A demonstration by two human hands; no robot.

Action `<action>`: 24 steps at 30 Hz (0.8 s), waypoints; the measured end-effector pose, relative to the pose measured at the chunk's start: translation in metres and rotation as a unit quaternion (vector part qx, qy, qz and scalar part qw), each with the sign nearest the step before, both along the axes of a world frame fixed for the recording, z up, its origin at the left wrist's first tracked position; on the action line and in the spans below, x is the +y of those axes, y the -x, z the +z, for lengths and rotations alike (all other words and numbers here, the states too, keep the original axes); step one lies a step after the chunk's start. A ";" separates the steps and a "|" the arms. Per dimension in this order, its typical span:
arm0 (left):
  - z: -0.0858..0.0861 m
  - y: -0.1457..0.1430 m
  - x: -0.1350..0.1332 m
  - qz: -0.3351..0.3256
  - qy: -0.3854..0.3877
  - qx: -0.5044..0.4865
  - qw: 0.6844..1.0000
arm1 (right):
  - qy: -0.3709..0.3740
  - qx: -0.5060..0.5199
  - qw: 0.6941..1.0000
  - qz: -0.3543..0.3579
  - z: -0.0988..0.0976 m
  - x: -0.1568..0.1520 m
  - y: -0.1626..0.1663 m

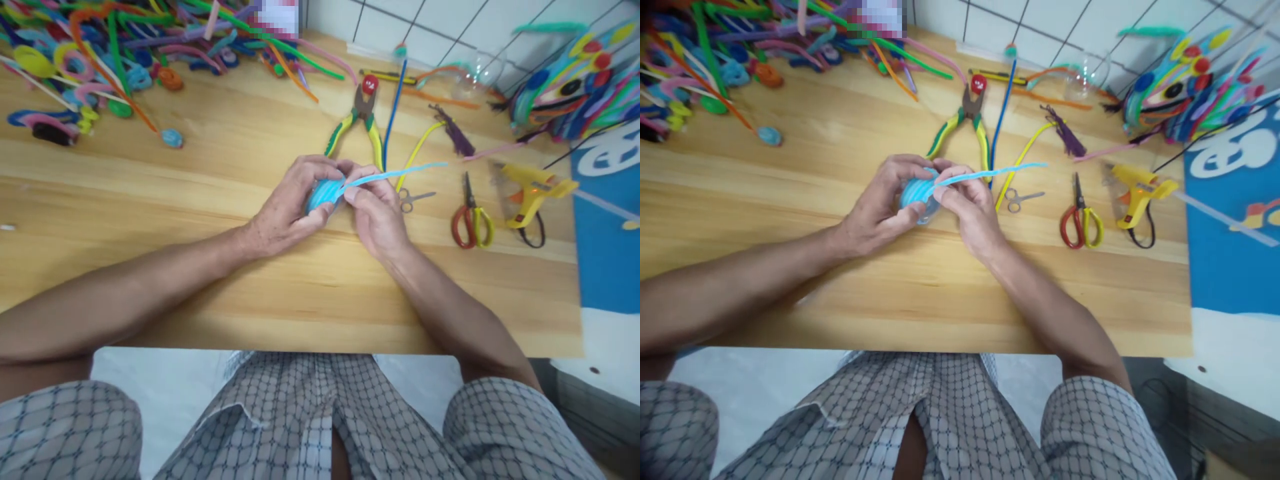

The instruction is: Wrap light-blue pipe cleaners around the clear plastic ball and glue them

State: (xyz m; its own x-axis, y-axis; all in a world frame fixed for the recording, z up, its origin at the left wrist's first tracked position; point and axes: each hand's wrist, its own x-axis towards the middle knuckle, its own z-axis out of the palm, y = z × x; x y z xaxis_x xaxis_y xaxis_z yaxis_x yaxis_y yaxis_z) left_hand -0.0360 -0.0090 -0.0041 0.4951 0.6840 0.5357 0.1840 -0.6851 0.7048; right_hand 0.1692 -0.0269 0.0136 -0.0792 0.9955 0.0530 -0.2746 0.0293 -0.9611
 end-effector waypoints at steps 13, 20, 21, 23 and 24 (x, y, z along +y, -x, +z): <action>-0.004 -0.009 -0.002 0.002 -0.030 -0.025 0.999 | 0.006 -0.035 0.999 -0.035 0.003 -0.003 0.002; -0.003 -0.012 -0.006 0.001 -0.037 -0.027 0.999 | 0.016 -0.051 0.997 -0.049 0.005 -0.008 0.003; -0.003 -0.012 -0.007 -0.001 -0.043 -0.030 0.999 | 0.018 -0.052 0.997 -0.051 0.005 -0.009 0.002; -0.002 -0.012 -0.007 -0.002 -0.052 -0.037 0.998 | 0.019 -0.047 0.997 -0.050 0.003 -0.009 0.002; -0.002 -0.012 -0.007 0.001 -0.055 -0.038 0.998 | 0.016 -0.041 0.998 -0.047 0.001 -0.010 0.001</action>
